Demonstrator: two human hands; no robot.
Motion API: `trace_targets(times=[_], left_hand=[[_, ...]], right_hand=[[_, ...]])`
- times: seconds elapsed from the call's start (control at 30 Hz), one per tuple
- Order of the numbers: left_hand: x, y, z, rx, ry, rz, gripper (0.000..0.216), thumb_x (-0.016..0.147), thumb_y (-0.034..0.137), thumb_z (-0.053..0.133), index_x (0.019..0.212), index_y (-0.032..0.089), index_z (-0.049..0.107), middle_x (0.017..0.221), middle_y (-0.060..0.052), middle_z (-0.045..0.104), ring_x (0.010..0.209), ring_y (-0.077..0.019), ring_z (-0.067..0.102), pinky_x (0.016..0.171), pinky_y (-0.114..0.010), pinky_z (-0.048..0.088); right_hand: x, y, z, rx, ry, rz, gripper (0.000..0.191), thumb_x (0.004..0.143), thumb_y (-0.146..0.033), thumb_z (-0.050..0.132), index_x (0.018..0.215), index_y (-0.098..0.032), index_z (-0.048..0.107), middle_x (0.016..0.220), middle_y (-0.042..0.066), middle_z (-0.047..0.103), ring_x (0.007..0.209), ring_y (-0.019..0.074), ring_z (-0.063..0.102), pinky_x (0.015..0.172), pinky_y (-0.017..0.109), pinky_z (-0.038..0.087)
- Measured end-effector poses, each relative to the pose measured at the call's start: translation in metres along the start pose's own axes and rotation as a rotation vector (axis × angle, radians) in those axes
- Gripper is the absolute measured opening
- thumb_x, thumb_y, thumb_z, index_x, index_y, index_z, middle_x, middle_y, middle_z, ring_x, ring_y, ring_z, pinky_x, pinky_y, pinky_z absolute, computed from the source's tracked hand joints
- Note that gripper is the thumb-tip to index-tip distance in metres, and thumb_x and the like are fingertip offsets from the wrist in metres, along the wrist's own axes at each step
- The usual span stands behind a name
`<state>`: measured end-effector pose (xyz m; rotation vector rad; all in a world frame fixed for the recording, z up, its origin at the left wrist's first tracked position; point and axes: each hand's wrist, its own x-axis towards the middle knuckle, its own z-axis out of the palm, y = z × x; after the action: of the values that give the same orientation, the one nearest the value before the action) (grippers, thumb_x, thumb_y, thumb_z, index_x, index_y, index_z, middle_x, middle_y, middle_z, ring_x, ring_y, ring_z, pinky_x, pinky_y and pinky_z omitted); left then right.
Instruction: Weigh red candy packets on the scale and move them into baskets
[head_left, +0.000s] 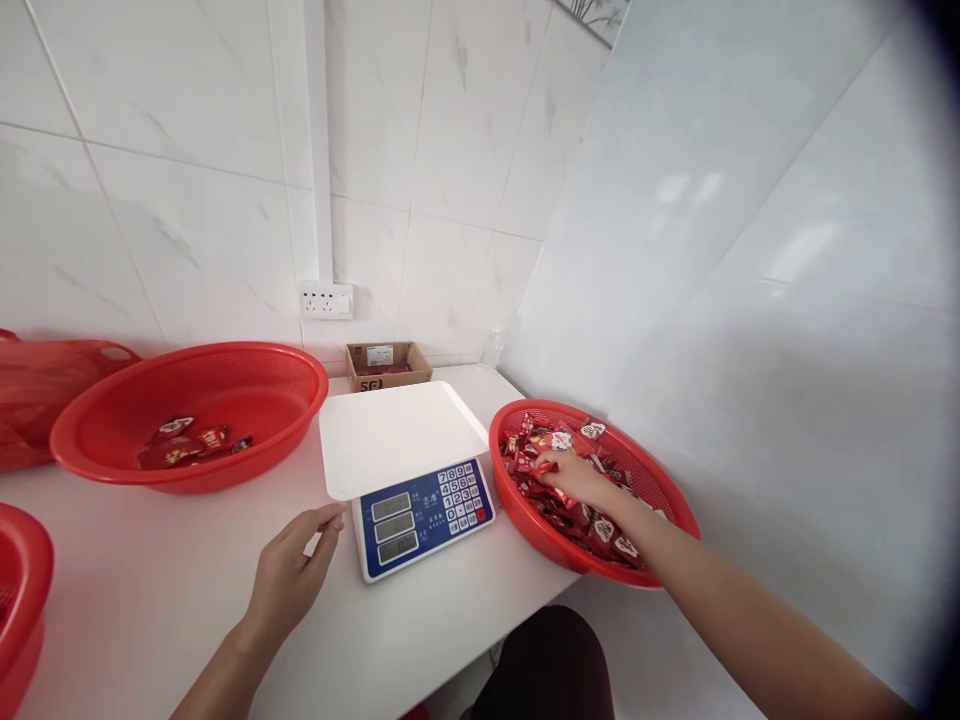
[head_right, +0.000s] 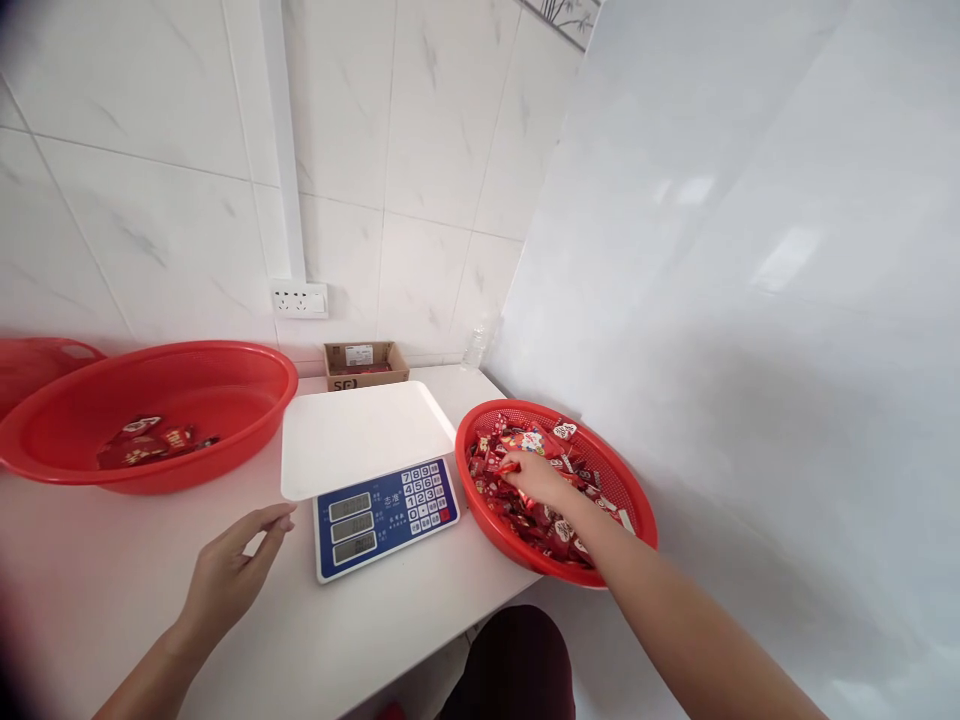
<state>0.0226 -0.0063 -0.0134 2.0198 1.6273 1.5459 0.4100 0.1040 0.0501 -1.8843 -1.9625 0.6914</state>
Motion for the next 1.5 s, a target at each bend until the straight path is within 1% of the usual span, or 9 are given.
trace_targets(times=[0.2,0.33,0.57,0.63,0.73,0.83,1.0,1.17,1.5], left_hand=[[0.000,0.000,-0.001,-0.016,0.006,-0.011,0.024,0.084,0.038,0.049,0.092,0.021,0.064,0.078,-0.002,0.070,0.070,-0.0144,0.067,0.045,-0.016,0.049],[0.000,0.001,-0.001,-0.027,0.015,0.009,0.022,0.084,0.034,0.049,0.093,0.020,0.064,0.077,-0.003,0.070,0.069,-0.0143,0.066,0.045,-0.017,0.048],[0.000,0.000,-0.001,-0.005,0.038,0.018,0.018,0.086,0.028,0.047,0.093,0.020,0.062,0.079,-0.003,0.069,0.071,-0.0141,0.066,0.053,-0.020,0.051],[0.000,-0.001,-0.002,-0.006,0.044,0.020,0.018,0.086,0.027,0.047,0.092,0.020,0.062,0.079,-0.003,0.069,0.071,-0.0144,0.066,0.057,-0.022,0.053],[0.001,-0.001,-0.003,-0.003,0.049,0.014,0.019,0.087,0.027,0.046,0.092,0.020,0.062,0.078,-0.004,0.069,0.071,-0.0150,0.066,0.059,-0.023,0.053],[0.001,-0.002,-0.002,-0.011,0.049,0.002,0.019,0.087,0.027,0.045,0.093,0.020,0.062,0.080,-0.004,0.069,0.071,-0.0151,0.066,0.060,-0.024,0.054],[-0.001,-0.002,-0.001,-0.022,0.036,0.010,0.018,0.087,0.025,0.046,0.095,0.020,0.062,0.080,-0.004,0.068,0.072,-0.0146,0.065,0.063,-0.024,0.053],[-0.001,0.000,-0.001,-0.013,0.028,0.005,0.019,0.088,0.026,0.045,0.095,0.021,0.062,0.078,-0.004,0.068,0.070,-0.0149,0.065,0.061,-0.025,0.053],[0.002,-0.001,-0.001,0.009,0.033,0.007,0.019,0.087,0.026,0.045,0.093,0.021,0.062,0.078,-0.003,0.069,0.070,-0.0146,0.065,0.059,-0.024,0.053]], right_hand=[[0.013,-0.010,-0.026,0.131,0.159,0.017,0.022,0.076,-0.034,0.053,0.089,-0.018,0.061,0.093,0.006,0.068,0.085,0.0201,0.063,0.072,0.028,0.047],[0.027,-0.040,-0.026,0.196,0.168,-0.018,0.026,0.080,-0.036,0.049,0.095,-0.018,0.059,0.092,0.007,0.069,0.079,0.0174,0.063,0.066,0.026,0.048],[0.060,-0.122,0.022,0.146,-0.033,-0.180,0.011,0.071,-0.021,0.061,0.081,-0.018,0.063,0.069,0.000,0.064,0.059,0.0115,0.056,0.054,0.021,0.043],[0.063,-0.141,0.039,0.127,-0.117,-0.202,0.017,0.068,-0.019,0.063,0.086,-0.017,0.064,0.068,0.000,0.064,0.055,0.0107,0.055,0.051,0.021,0.043],[0.065,-0.158,0.056,0.115,-0.172,-0.225,0.037,0.067,-0.019,0.065,0.104,-0.017,0.062,0.089,0.005,0.066,0.066,0.0128,0.059,0.057,0.022,0.045],[0.067,-0.162,0.061,0.120,-0.152,-0.232,0.049,0.069,-0.024,0.065,0.117,-0.016,0.056,0.109,0.009,0.061,0.084,0.0168,0.059,0.068,0.024,0.047],[0.075,-0.159,0.062,0.187,-0.126,-0.187,0.052,0.079,-0.026,0.054,0.129,-0.018,0.045,0.118,0.011,0.056,0.094,0.0166,0.058,0.075,0.025,0.047],[0.076,-0.155,0.063,0.230,-0.131,-0.105,0.047,0.083,-0.020,0.043,0.130,-0.017,0.042,0.112,0.012,0.058,0.085,0.0138,0.061,0.066,0.022,0.050],[0.081,-0.136,0.064,0.035,-0.062,-0.076,0.049,0.073,-0.012,0.053,0.122,-0.017,0.051,0.109,0.011,0.061,0.078,0.0163,0.061,0.064,0.024,0.047]])
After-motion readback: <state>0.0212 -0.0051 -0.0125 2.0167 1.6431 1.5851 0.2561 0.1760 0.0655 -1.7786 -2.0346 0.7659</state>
